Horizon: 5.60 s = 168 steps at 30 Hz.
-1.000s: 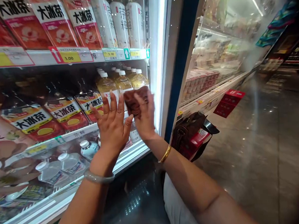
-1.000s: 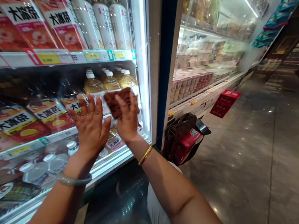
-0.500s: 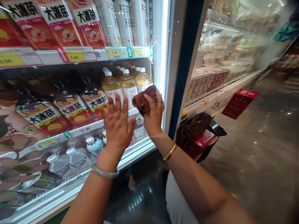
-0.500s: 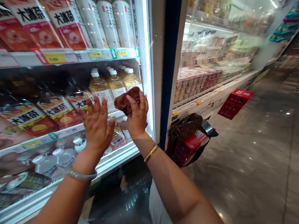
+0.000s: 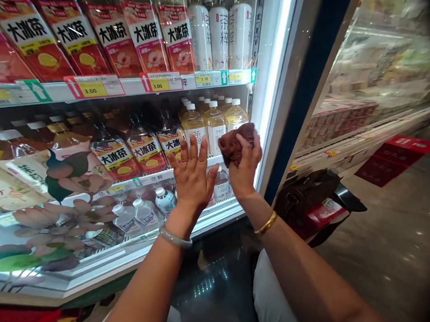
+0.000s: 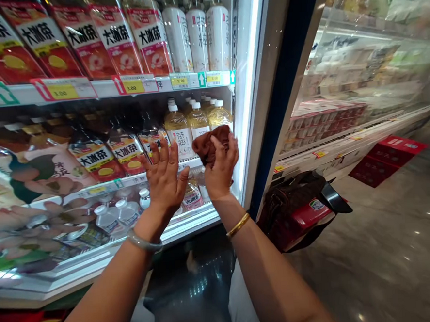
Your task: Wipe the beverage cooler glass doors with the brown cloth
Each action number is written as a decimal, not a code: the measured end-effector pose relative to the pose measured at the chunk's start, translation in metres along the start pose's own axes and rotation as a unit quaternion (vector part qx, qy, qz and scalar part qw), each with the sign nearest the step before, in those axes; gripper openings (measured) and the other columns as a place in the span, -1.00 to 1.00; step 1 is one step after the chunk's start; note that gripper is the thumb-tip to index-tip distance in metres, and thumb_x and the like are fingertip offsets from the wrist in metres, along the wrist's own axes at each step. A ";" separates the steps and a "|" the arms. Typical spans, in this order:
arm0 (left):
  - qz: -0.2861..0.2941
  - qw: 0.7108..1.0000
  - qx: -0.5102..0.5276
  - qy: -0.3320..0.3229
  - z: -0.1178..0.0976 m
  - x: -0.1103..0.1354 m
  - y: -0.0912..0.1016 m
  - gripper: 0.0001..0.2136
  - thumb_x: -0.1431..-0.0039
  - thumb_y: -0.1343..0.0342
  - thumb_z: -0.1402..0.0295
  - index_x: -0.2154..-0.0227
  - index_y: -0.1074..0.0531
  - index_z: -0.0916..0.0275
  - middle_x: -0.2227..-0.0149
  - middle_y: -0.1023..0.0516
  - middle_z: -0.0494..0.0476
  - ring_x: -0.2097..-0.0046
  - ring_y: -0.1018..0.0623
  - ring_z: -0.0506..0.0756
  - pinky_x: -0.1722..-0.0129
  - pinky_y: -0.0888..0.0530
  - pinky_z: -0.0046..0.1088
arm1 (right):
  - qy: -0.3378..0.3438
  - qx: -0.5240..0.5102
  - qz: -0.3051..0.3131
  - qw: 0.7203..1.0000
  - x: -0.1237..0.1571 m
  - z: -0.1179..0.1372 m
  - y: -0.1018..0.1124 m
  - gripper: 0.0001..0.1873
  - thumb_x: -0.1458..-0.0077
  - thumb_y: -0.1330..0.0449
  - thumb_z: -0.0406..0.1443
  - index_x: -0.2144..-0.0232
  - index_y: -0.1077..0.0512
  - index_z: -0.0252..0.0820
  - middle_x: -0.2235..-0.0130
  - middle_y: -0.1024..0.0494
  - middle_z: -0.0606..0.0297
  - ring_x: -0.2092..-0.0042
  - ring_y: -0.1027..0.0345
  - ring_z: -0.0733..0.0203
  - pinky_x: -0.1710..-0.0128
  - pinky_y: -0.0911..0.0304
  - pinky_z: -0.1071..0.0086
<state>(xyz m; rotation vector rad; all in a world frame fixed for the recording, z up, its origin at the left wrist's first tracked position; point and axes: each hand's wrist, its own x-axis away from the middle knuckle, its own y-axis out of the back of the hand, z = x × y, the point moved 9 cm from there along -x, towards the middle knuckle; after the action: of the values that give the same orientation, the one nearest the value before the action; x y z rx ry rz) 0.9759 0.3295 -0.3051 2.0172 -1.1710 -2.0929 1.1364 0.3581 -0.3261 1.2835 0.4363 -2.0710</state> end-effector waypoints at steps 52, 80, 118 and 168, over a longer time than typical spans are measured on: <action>-0.083 0.981 -0.136 0.112 0.128 0.032 0.153 -0.39 -0.46 0.23 0.05 -0.48 -0.02 0.16 -0.54 0.11 0.13 -0.55 0.24 0.16 -0.52 0.37 -0.04 | 0.176 -0.090 0.065 0.978 0.063 0.172 -0.080 -0.53 -0.22 -0.17 -0.31 -0.18 -0.40 0.04 -0.39 -0.23 0.21 -0.49 0.03 -0.09 -0.47 0.09 -0.20; -0.070 0.980 -0.138 0.124 0.134 0.035 0.157 -0.39 -0.45 0.17 0.11 -0.48 0.00 0.14 -0.54 0.13 0.11 -0.56 0.20 0.17 -0.51 0.40 -0.04 | 0.153 -0.093 0.056 0.982 0.055 0.168 -0.077 -0.44 -0.17 -0.16 -0.34 -0.22 -0.36 0.04 -0.44 -0.17 0.20 -0.51 0.10 -0.11 -0.48 0.21 -0.27; -0.077 0.980 -0.143 0.117 0.123 0.032 0.153 -0.43 -0.48 0.22 0.14 -0.47 -0.02 0.16 -0.53 0.12 0.08 -0.55 0.18 0.17 -0.52 0.35 0.03 | 0.221 -0.086 0.109 0.965 0.060 0.194 -0.085 -0.49 -0.18 -0.21 -0.32 -0.18 -0.39 0.07 -0.36 -0.31 0.22 -0.48 0.01 -0.09 -0.45 0.06 -0.24; -0.060 0.983 -0.152 0.081 0.125 0.038 0.141 -0.39 -0.43 0.14 0.33 -0.49 0.08 0.14 -0.54 0.24 0.12 -0.55 0.29 0.16 -0.52 0.31 0.02 | 0.138 -0.114 0.082 0.981 0.057 0.189 -0.082 -0.47 -0.15 -0.17 -0.34 -0.18 -0.37 0.04 -0.40 -0.21 0.17 -0.49 0.04 -0.19 -0.44 0.13 -0.34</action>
<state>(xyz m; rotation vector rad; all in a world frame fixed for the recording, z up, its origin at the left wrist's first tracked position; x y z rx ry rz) 0.7945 0.2717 -0.2801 2.1058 -0.6741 -1.9660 0.9376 0.2879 -0.2935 1.4196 0.6478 -1.6610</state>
